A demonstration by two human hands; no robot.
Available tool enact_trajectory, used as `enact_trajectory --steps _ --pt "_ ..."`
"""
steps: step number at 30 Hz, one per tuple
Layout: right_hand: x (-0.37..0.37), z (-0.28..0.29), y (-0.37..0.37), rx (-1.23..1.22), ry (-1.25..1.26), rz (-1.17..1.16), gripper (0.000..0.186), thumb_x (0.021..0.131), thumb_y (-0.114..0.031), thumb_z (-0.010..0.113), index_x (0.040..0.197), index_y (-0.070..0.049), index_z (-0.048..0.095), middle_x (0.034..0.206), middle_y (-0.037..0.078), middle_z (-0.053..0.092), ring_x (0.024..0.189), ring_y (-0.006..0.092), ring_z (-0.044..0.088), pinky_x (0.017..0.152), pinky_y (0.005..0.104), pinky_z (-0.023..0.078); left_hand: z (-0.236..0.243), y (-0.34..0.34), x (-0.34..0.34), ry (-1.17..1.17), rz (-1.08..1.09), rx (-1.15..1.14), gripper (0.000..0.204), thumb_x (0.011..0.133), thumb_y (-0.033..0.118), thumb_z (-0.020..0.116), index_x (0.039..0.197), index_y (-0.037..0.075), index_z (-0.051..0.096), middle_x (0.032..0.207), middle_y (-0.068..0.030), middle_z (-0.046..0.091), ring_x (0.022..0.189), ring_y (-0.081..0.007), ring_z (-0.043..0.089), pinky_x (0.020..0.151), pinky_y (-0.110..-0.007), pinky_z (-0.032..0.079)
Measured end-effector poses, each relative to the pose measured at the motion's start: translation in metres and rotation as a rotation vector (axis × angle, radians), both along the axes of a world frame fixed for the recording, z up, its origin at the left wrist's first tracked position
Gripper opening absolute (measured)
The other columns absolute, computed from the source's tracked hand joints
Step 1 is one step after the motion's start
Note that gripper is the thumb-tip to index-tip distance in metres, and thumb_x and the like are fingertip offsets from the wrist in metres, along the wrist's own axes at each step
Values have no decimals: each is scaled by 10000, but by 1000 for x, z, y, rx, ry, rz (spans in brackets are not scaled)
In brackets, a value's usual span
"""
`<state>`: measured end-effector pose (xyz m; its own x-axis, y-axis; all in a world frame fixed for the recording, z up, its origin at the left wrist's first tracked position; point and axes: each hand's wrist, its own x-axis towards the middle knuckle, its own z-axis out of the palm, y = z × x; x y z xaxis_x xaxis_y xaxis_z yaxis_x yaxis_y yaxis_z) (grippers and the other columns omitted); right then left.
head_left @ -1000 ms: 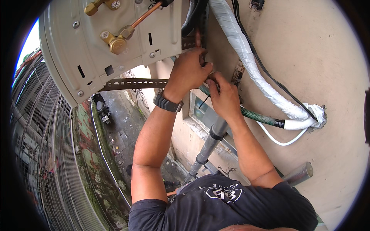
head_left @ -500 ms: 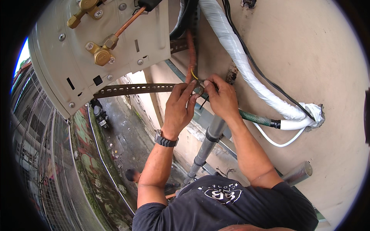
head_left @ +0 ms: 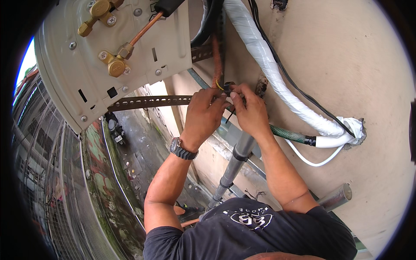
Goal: The person works on the external wiring and components of an air conditioning unit while on a ladder, using pliers to cut and strip wires, and scissors to trim insulation.
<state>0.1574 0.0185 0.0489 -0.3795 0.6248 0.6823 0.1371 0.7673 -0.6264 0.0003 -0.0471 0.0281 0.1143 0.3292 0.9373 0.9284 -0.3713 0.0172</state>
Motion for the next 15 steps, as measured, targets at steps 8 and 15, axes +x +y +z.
enact_trajectory --steps 8,15 --pt "-1 -5 1 69 -82 16 137 1012 -87 610 1113 5 600 1019 212 679 965 469 658 818 518 511 86 9 -1 -148 -24 -429 364 945 222 746 1235 4 715 1104 -196 739 1029 -393 695 908 -464 540" --pt "-5 -13 3 386 69 -54 124 969 -29 647 1081 3 605 1064 232 618 946 468 631 802 520 511 88 24 -6 -200 -45 -567 487 940 214 696 1372 -8 653 1126 -258 740 1053 -384 724 925 -433 555"
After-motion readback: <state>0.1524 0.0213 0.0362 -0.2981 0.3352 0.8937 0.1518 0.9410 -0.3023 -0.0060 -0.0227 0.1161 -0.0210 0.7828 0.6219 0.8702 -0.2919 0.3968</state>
